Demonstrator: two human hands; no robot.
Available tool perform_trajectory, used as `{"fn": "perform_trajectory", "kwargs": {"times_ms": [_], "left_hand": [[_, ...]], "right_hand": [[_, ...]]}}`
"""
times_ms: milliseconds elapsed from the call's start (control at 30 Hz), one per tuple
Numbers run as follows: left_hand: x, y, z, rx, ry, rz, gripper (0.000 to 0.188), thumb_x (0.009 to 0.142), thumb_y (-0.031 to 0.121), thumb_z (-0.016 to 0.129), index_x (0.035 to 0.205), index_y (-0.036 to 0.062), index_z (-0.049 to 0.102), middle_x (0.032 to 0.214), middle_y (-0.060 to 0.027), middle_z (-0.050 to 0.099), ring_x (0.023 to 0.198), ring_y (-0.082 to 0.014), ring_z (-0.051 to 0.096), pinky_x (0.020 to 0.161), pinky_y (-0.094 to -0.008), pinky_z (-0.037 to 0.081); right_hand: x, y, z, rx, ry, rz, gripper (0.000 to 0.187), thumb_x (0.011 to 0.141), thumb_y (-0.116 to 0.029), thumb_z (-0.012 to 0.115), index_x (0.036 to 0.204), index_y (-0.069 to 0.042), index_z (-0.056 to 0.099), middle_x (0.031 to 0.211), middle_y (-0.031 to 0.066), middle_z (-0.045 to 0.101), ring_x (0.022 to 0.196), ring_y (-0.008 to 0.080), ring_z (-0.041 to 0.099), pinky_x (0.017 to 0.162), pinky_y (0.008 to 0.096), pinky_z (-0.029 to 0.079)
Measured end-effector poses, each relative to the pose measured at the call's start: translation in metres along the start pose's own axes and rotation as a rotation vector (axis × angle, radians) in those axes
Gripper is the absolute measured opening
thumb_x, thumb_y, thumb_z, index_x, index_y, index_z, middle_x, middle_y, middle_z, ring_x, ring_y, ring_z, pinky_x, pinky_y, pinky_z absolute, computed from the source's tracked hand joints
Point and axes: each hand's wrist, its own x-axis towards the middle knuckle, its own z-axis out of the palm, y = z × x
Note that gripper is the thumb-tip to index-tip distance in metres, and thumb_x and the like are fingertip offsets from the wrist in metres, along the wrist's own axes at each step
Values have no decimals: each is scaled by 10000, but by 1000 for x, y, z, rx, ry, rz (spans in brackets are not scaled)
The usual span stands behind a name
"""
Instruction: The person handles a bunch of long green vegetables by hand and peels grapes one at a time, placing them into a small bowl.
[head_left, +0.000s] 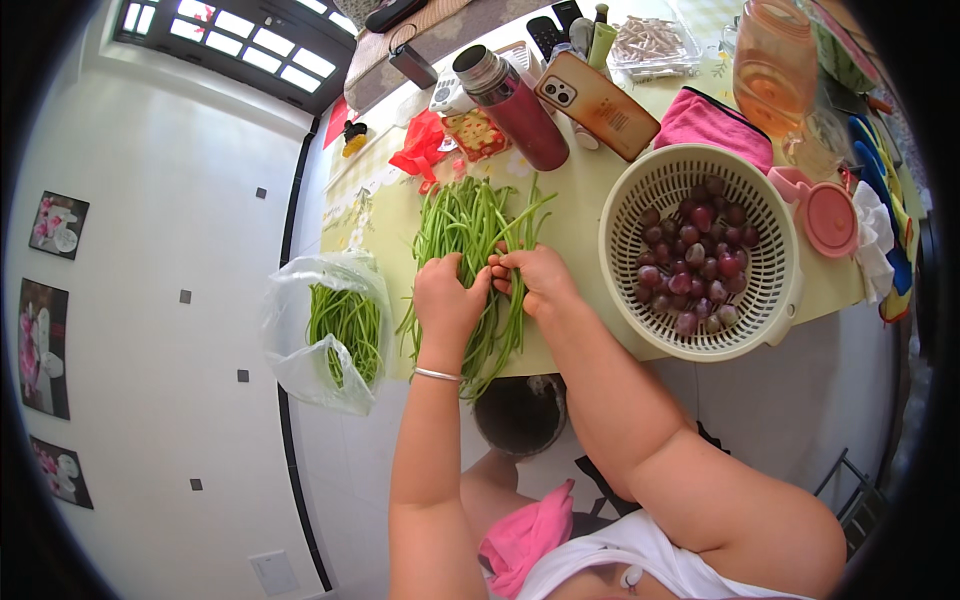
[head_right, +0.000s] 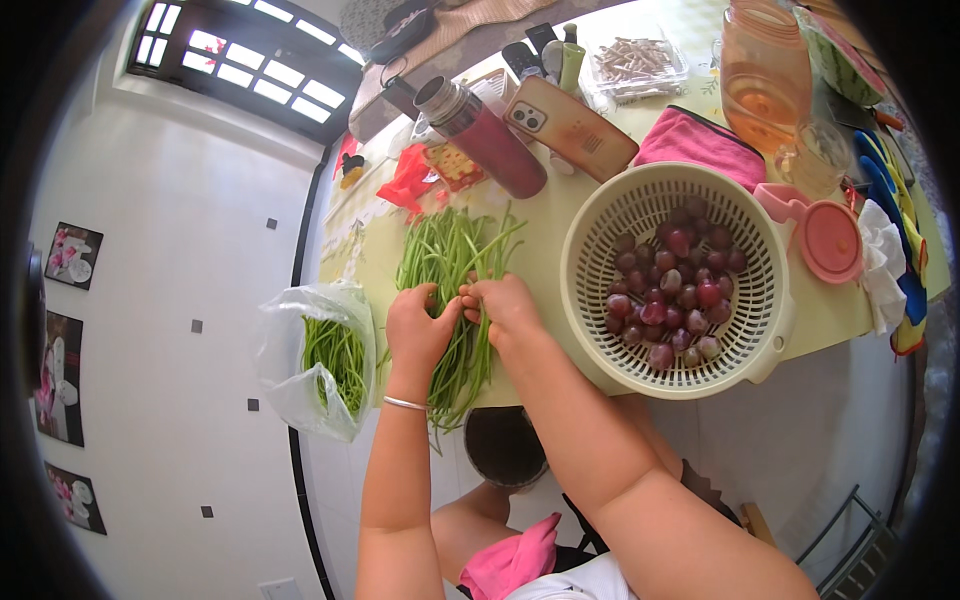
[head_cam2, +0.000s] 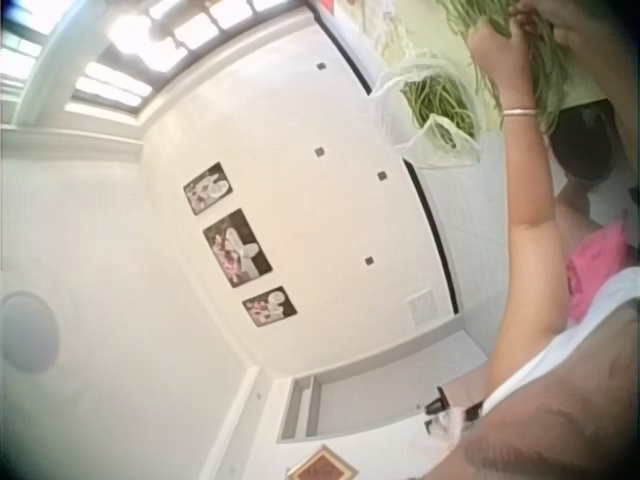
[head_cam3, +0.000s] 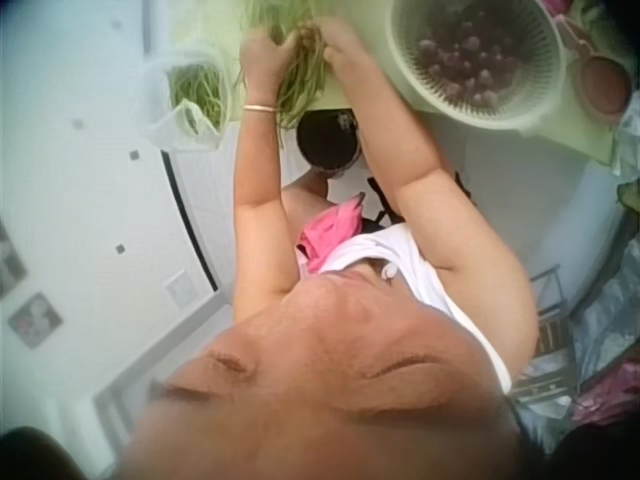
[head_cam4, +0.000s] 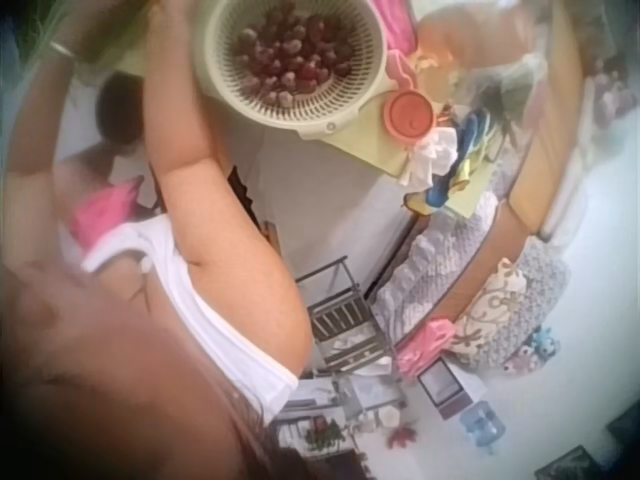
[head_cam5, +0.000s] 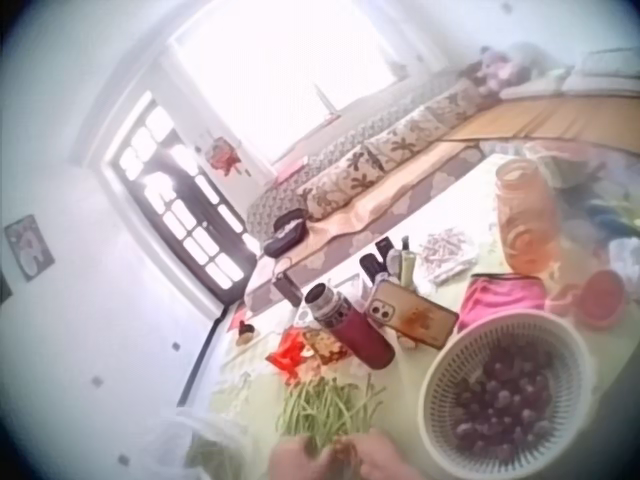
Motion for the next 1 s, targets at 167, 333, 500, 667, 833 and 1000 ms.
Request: {"fn": "perform_trajectory", "kwargs": {"times_ms": [167,333,500,667,833,1000], "left_hand": [[3,8,1,5,4,77,315,695,243,758,874,-1,672,784,-158,617,754,-342,593,723,-434,481],[8,-8,13,-88,-56,-39,279,725,204,717,886,-17,658,802,-183,643,746,-356,607,706,-418,487],[23,-23,-1,-563,-189,-417,199,809,141,658,924,-22,642,737,-127,671,646,-226,615,645,-319,483],[35,-15,-23,-1082,-329,-739,113,852,108,633,906,10,619,760,-90,666,612,-156,589,574,-271,457],[36,-20,-14,-1176,-365,-640,91,844,73,640,916,25,614,803,-81,664,601,-144,576,558,-282,458],[35,-19,-10,-1245,-300,-581,156,814,24,663,967,18,633,833,-63,675,650,-120,588,575,-255,455]], "right_hand": [[0,0,-2,-120,-99,-114,236,781,17,568,1012,6,614,837,90,611,719,167,574,637,290,463],[-6,1,6,-87,-14,-145,230,777,-28,601,1002,12,632,834,61,612,723,158,565,630,282,438],[-4,3,5,-185,17,-288,227,805,-67,620,1019,8,638,873,66,646,745,157,591,646,287,453],[-11,0,9,-90,-104,-139,202,782,-1,619,983,7,646,845,77,657,706,157,592,616,285,449],[-16,3,12,-177,-256,-138,182,767,14,633,947,12,659,810,82,660,664,155,586,586,286,444],[-15,1,13,-220,-120,-195,217,796,-11,640,1010,17,659,864,86,679,714,153,616,638,290,486]]}}
